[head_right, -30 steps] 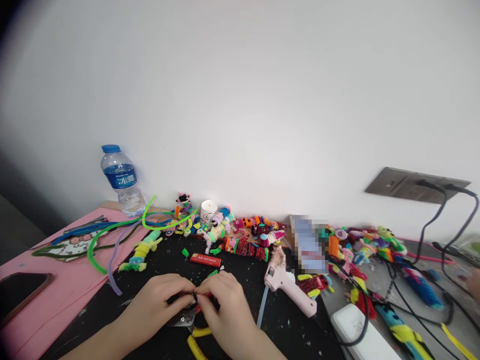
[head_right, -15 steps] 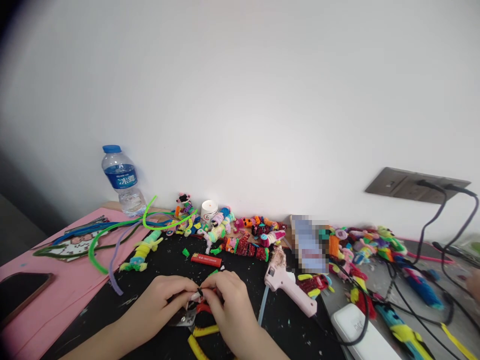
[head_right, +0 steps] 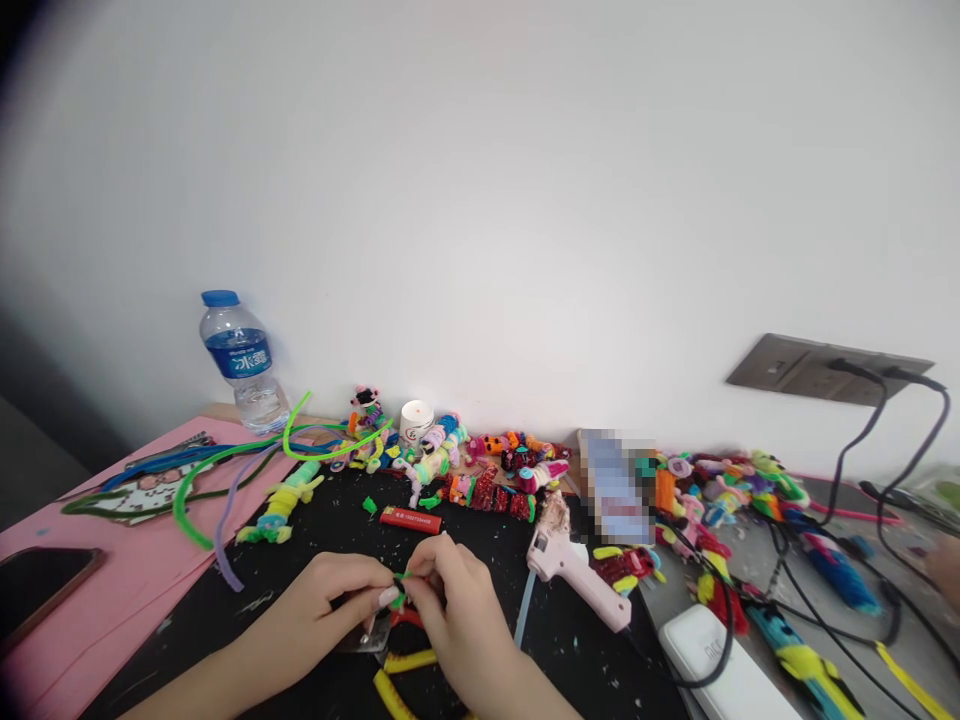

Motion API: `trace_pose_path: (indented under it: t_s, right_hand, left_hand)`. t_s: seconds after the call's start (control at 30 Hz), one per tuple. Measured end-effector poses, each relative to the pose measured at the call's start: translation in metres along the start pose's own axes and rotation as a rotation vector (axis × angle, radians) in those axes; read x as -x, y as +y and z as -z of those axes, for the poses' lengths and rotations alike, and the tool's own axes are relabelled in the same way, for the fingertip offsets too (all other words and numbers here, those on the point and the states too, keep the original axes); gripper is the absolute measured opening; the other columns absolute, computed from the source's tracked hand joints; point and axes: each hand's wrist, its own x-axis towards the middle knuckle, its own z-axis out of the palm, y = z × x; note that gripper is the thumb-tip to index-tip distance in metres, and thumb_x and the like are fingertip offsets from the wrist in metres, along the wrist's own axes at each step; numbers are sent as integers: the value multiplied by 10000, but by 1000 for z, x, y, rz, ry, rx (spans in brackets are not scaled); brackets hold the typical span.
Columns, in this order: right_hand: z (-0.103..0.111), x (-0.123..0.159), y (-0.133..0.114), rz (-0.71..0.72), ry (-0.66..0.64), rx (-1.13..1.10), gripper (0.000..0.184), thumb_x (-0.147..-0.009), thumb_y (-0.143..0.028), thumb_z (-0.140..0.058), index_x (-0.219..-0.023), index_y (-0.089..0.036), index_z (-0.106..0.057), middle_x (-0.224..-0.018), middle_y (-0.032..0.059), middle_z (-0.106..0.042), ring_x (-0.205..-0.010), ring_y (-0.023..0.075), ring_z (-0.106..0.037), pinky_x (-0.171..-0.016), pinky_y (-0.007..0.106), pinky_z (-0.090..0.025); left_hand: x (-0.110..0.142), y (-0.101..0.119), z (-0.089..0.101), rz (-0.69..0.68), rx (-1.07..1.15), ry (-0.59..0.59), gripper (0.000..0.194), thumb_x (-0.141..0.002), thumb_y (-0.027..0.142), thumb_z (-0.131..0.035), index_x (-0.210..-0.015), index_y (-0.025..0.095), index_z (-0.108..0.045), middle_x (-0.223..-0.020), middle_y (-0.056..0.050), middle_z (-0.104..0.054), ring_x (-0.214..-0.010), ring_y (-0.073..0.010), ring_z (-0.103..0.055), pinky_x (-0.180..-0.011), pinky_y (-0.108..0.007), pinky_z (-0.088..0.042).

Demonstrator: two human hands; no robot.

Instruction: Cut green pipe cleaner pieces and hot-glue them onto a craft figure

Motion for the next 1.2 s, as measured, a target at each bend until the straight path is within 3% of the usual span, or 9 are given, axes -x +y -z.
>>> trace_pose_path:
  t_s: [0.27,0.47,0.73,0.87,1.03,1.2]
  right_hand:
    - [0,-1,1,7,4,-20,135,-780,-81,-523,-831,-205,-515,-703,-29,-569,-601,109,-523,-553,191,-405]
    - [1,-2,4,58,-19,77,113,-799,-94,-532,-781,-200,-567,-739,-4,-608,-678,135,-556,-624,223,-420]
    - [-1,0,4,168,-52,229,122,-862,-177,-478,-760,-196,-541,-689,-1,-593,-627,133,-530,-598,236,-398]
    - [-2,1,4,226,-46,317,153,-881,-193,-444,-758,-197,-536,-670,3,-589,-602,138,-516,-577,247,-381]
    - [-1,1,9,130,6,233,106,-868,-162,-460,-821,-204,-544,-739,12,-605,-675,149,-551,-630,252,-415]
    - [0,0,10,98,28,156,116,-864,-141,-461,-862,-208,-555,-783,20,-619,-718,157,-570,-663,257,-443]
  left_hand:
    - [-1,6,4,22,-57,43,228,-841,174,-462,-718,151,-652,-649,5,-614,-615,-124,-547,-587,-182,-379]
    - [1,-3,1,2,-67,99,207,-841,175,-469,-771,171,-663,-722,2,-663,-667,-131,-577,-629,-183,-391]
    - [1,-4,-2,51,-121,149,256,-850,234,-446,-718,164,-654,-629,8,-629,-560,-125,-522,-540,-195,-353]
    - [0,-7,-3,99,-20,148,292,-858,280,-432,-704,149,-643,-575,13,-577,-521,-118,-488,-495,-189,-339]
    - [-2,-9,-2,153,168,110,305,-872,329,-417,-753,146,-629,-547,29,-521,-520,-115,-490,-521,-189,-372]
    - [-3,-8,-1,139,217,95,256,-864,311,-437,-820,153,-634,-668,15,-574,-537,-105,-504,-543,-192,-392]
